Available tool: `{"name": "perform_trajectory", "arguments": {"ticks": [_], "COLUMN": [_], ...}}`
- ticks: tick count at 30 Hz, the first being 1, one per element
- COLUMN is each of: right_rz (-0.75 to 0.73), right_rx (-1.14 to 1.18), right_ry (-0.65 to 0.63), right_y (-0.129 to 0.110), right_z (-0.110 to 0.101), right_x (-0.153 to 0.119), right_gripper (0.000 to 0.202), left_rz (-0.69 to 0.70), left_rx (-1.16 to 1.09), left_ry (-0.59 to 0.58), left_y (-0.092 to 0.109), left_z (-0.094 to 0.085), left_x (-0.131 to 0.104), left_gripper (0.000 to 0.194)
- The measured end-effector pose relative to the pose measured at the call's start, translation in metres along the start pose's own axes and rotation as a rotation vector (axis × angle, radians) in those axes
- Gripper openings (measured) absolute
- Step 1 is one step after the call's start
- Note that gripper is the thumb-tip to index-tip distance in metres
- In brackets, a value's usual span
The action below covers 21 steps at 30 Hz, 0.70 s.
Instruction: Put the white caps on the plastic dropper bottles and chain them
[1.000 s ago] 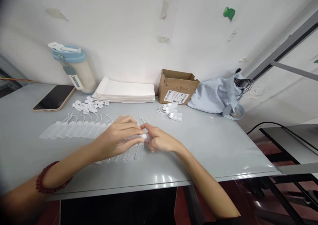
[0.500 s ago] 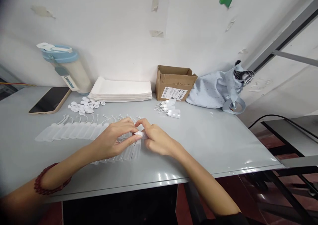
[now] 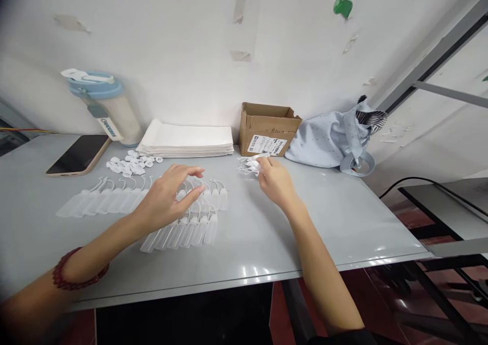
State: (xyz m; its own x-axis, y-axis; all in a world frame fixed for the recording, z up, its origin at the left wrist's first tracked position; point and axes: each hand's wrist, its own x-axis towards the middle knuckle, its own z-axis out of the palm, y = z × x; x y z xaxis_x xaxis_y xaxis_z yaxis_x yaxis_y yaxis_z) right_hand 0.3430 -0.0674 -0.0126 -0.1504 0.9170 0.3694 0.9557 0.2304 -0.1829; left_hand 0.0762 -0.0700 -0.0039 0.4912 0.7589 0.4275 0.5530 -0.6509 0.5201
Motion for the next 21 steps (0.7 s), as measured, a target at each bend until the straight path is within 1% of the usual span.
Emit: {"name": "perform_trajectory", "arguments": {"ticks": [4, 10, 13, 14, 15, 16, 17, 18, 19, 20, 21], "right_rz": [0.000, 0.053, 0.072, 0.076, 0.075, 0.068, 0.057, 0.048, 0.042, 0.044, 0.054], "right_rx": [-0.089, -0.102, -0.096, -0.092, -0.077, -0.050, -0.012, 0.035, 0.083, 0.126, 0.158], "right_ry": [0.017, 0.072, 0.112, 0.131, 0.158, 0.193, 0.236, 0.282, 0.326, 0.364, 0.393], "right_y": [0.022, 0.036, 0.039, 0.039, 0.038, 0.037, 0.035, 0.033, 0.031, 0.029, 0.027], "right_z": [0.011, 0.029, 0.027, 0.025, 0.022, 0.018, 0.013, 0.009, 0.004, 0.000, -0.004], "right_x": [0.004, 0.009, 0.009, 0.009, 0.009, 0.008, 0.007, 0.007, 0.006, 0.005, 0.005], "right_gripper": [0.028, 0.026, 0.025, 0.025, 0.025, 0.024, 0.023, 0.021, 0.018, 0.016, 0.014], "left_rz": [-0.010, 0.005, -0.035, -0.063, -0.093, -0.117, -0.096, -0.044, 0.032, 0.067, 0.084], "left_rx": [0.005, 0.028, -0.021, -0.063, -0.125, -0.197, -0.292, -0.398, -0.509, -0.546, -0.563], "left_ry": [0.013, 0.040, 0.038, 0.001, -0.070, -0.179, -0.374, -0.589, -0.757, -0.834, -0.888], "left_y": [0.001, -0.001, 0.001, 0.004, 0.008, 0.013, 0.019, 0.025, 0.032, 0.039, 0.045], "left_z": [-0.002, 0.000, -0.008, -0.014, -0.020, -0.027, -0.032, -0.035, -0.035, -0.032, -0.025], "left_x": [-0.001, -0.001, 0.004, 0.005, 0.003, -0.001, -0.009, -0.020, -0.034, -0.049, -0.066], "left_gripper": [0.030, 0.029, 0.020, 0.017, 0.018, 0.021, 0.023, 0.023, 0.024, 0.022, 0.019]}}
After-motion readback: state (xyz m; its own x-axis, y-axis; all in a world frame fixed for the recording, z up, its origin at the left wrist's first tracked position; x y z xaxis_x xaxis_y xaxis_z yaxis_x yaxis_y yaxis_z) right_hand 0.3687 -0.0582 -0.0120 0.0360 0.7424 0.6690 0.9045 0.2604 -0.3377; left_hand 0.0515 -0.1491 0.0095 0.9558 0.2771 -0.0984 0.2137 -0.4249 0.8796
